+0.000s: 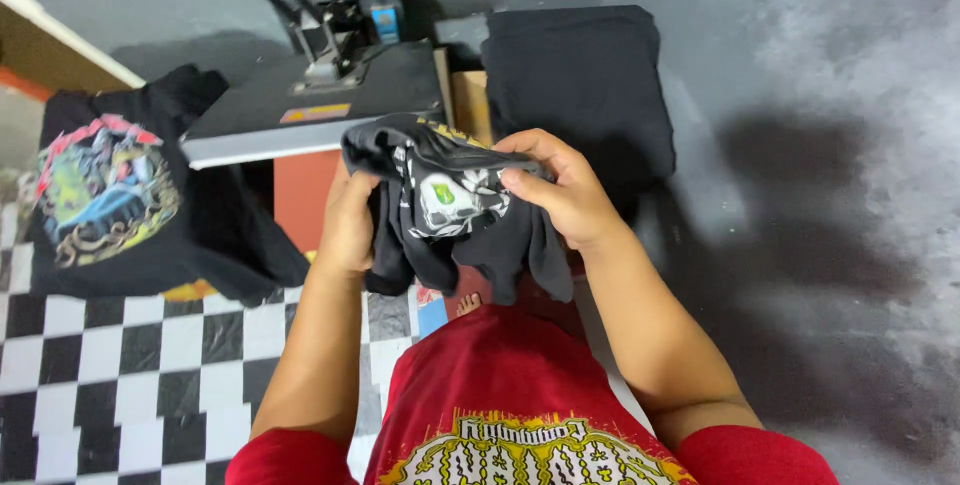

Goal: Operating a heat press machine to apply designs to t-shirts and inspecting the results.

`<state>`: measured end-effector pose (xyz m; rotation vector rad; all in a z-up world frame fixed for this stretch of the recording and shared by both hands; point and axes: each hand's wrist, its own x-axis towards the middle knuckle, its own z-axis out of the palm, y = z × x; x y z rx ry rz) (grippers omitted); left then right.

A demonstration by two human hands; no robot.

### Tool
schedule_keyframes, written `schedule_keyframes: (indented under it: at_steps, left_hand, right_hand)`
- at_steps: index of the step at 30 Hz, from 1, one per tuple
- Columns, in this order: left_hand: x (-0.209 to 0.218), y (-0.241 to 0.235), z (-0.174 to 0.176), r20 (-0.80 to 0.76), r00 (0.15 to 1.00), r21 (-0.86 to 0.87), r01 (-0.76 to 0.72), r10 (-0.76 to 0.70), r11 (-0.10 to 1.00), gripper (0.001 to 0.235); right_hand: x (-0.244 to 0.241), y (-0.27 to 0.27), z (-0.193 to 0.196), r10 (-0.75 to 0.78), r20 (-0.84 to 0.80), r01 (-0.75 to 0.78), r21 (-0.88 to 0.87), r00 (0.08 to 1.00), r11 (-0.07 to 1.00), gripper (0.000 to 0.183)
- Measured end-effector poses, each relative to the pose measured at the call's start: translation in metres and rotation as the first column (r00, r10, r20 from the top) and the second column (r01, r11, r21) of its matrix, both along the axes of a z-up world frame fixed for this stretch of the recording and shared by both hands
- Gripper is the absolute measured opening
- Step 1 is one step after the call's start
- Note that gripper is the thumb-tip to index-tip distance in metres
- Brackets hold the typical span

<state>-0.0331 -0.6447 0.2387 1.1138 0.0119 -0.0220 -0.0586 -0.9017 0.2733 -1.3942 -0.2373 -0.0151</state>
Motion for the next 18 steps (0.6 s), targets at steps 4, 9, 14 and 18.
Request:
schedule_keyframes:
  at_steps: [4,9,14,18]
  left_hand:
    - [-0.056,0.022,0.012,0.123,0.992,0.12,-0.035,0.02,0.992,0.061]
    - [-0.103,0.038,-0.017,0.137,0.991,0.157,-0.02,-0.002,0.987,0.088]
    - [-0.153,0.032,0.007,0.161,0.978,0.256,0.09,-0.134,0.962,0.107]
    - [-0.178,0.027,-0.001,0.215,0.973,0.469,-0.18,0.086,0.865,0.064]
  right_hand:
    - [-0.03,0.029,0.013,0.069,-0.053,-0.066,0.053,0.996,0.996,0.037]
    - [-0.057,0.045,0.013,0.1,-0.201,-0.061,0.193,0.974,0.979,0.036]
    - [-0.093,0.067,0.011,0.108,-0.246,-0.042,0.259,0.963,0.965,0.033]
    - [-0.119,0.083,0.011,0.11,-0.266,-0.055,0.207,0.958,0.977,0.033]
